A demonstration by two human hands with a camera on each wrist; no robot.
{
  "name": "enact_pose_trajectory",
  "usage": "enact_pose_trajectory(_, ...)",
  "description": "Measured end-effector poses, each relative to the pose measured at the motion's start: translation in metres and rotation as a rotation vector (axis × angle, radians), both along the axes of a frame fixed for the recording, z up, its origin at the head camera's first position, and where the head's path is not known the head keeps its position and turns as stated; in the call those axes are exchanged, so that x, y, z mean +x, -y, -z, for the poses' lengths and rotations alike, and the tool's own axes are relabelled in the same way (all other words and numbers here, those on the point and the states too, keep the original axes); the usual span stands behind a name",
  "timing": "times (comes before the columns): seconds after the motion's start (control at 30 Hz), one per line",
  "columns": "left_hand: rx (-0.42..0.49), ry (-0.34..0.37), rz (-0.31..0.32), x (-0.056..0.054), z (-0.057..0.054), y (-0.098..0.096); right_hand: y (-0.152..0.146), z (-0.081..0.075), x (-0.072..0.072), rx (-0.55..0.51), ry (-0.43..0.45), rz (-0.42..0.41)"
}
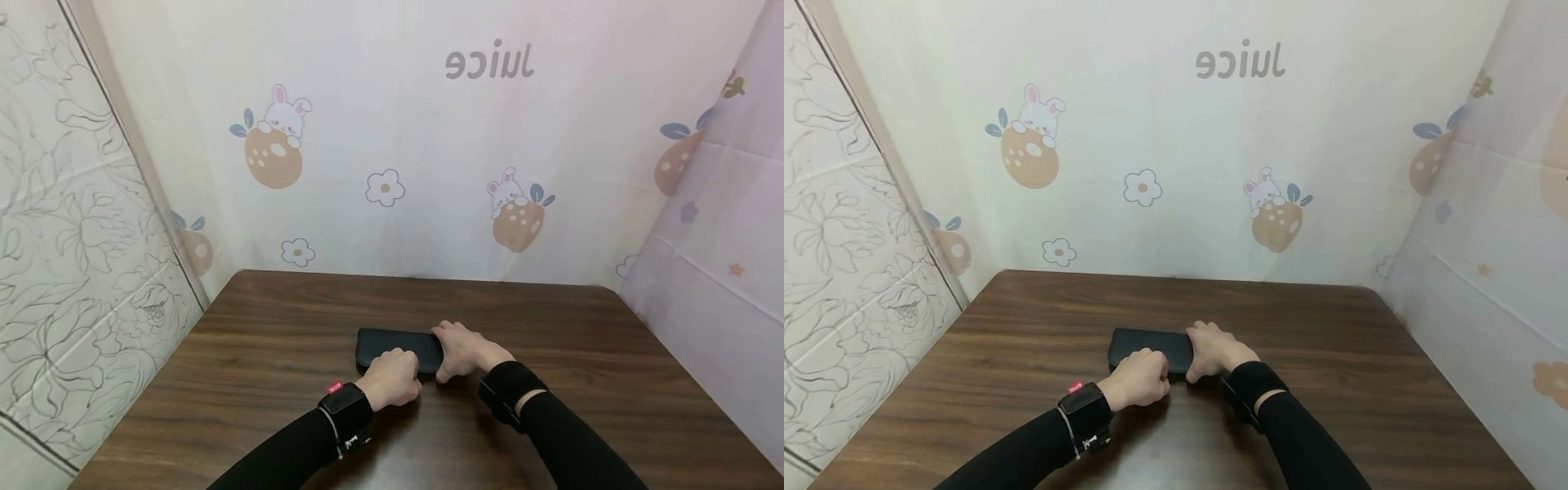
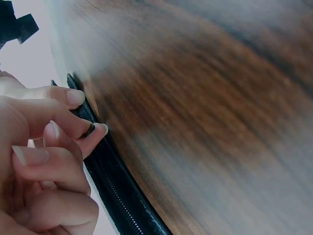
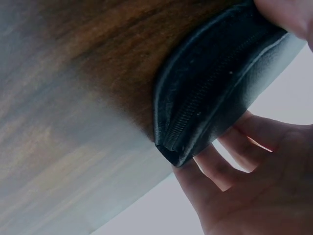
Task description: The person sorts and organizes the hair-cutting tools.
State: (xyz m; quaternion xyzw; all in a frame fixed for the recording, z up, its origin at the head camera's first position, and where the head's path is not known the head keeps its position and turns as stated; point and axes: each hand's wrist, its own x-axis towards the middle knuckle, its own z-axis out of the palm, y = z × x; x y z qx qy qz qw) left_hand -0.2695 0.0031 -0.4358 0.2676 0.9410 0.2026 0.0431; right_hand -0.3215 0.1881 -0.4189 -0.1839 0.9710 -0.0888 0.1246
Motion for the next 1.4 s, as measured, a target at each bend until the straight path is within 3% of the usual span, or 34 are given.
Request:
enact_pose_trajectory(0.63, 0.000, 0.004, -0.016, 0.007, -0.002, 0.004, -0.002, -0.001, 0.004, 0.019, 0.005, 0.011)
enact_pose_trajectory(1.03, -0.070, -0.059, 0.002, 0.012, -0.001, 0.002, -0.001, -0.003, 0.004, 0.035, 0.017, 0.004)
enact_pose_trajectory(1.4, -0.123, -0.040, 0.006, 0.013, -0.002, 0.001, 0.000, -0.006, 0.008, 0.044, 0.023, 0.009)
